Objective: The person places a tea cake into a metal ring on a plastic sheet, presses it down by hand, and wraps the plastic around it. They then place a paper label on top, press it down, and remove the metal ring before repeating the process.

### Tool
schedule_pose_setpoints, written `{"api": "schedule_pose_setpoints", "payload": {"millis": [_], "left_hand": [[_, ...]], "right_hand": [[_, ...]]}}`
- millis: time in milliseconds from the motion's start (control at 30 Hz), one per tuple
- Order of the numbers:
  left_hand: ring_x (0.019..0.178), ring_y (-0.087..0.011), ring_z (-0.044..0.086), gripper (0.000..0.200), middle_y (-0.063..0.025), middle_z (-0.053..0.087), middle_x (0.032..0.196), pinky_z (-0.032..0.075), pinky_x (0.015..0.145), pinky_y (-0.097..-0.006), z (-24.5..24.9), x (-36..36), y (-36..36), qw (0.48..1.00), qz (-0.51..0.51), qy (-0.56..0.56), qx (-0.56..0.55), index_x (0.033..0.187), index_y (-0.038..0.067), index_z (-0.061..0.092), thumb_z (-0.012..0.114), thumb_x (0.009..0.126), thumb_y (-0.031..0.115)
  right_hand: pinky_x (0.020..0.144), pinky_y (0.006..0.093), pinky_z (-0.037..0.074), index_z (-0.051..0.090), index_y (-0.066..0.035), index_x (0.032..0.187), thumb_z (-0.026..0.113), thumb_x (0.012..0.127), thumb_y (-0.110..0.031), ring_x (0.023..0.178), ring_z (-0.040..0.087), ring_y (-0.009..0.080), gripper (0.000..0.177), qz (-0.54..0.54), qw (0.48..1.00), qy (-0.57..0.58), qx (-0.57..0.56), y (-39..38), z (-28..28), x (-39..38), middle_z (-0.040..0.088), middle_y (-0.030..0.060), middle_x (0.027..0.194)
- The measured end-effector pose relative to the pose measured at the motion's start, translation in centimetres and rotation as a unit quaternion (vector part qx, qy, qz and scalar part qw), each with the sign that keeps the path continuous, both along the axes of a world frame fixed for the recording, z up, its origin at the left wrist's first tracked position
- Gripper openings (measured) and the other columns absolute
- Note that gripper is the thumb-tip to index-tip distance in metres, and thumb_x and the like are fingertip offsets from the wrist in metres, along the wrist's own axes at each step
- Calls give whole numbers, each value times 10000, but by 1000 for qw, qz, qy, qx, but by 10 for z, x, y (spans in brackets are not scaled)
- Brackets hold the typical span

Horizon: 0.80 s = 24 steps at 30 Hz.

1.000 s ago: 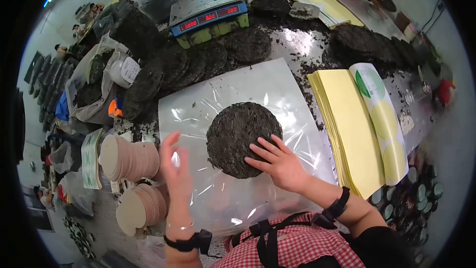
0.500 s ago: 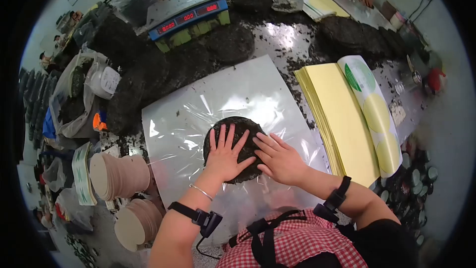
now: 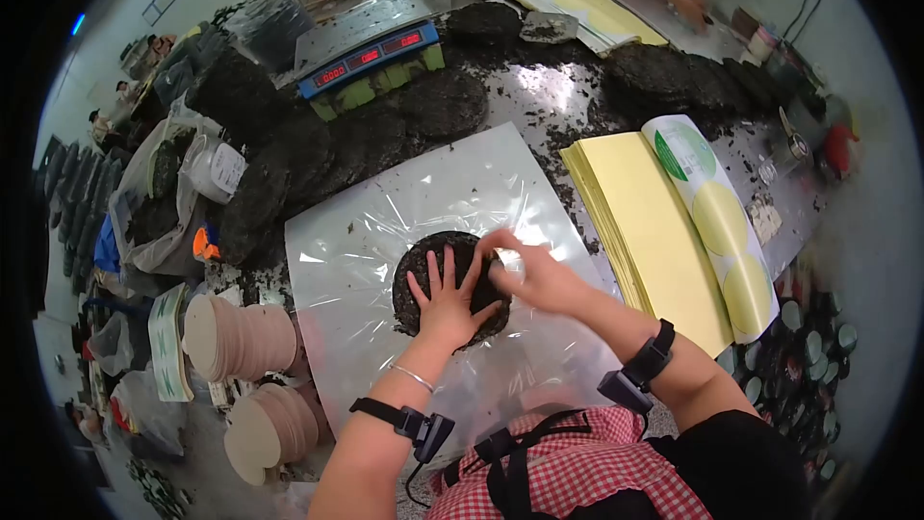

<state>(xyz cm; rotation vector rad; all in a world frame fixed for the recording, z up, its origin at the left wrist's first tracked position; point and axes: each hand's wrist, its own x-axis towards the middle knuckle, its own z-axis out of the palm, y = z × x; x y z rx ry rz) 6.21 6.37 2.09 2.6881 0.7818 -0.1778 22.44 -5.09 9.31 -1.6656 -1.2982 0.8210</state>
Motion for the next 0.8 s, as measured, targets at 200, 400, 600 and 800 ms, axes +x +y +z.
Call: {"api": "schedule_pose_setpoints", "payload": {"millis": [200, 400, 600, 800], "left_hand": [[1549, -447, -40, 993, -187, 32, 1692, -40, 1128, -762, -13, 3, -3, 998, -1, 39, 43, 1635, 341, 132, 671, 852, 627], [1545, -456, 5, 1018, -174, 80, 1689, -18, 1120, -777, -25, 2, -4, 997, -1, 11, 78, 1636, 357, 95, 673, 843, 628], [1547, -440, -78, 1015, -171, -6, 1696, -71, 1115, -772, -26, 6, -1, 997, -1, 44, 66, 1640, 341, 57, 656, 870, 619], [1486, -391, 314, 682, -207, 408, 1563, 158, 1201, -631, -18, -7, 26, 992, -12, -110, -57, 1507, 272, 489, 725, 882, 414]], "right_hand": [[890, 428, 542, 652, 82, 1113, 756, 895, -266, 958, 707, 309, 424, -237, 957, -159, -45, 96, -51, 75, 720, 207, 1000], [699, 301, 600, 707, 60, 1024, 660, 988, -186, 740, 724, 155, 253, -197, 950, 205, 124, 34, 65, 57, 736, 127, 845], [693, 283, 530, 739, 24, 1037, 755, 904, -371, 738, 672, 230, 417, -44, 946, 107, -302, -120, -37, -16, 704, 105, 798], [627, 282, 507, 747, -17, 1003, 567, 1014, -150, 645, 637, 177, 225, -36, 853, 490, 178, -179, -13, -16, 712, 102, 769]]}}
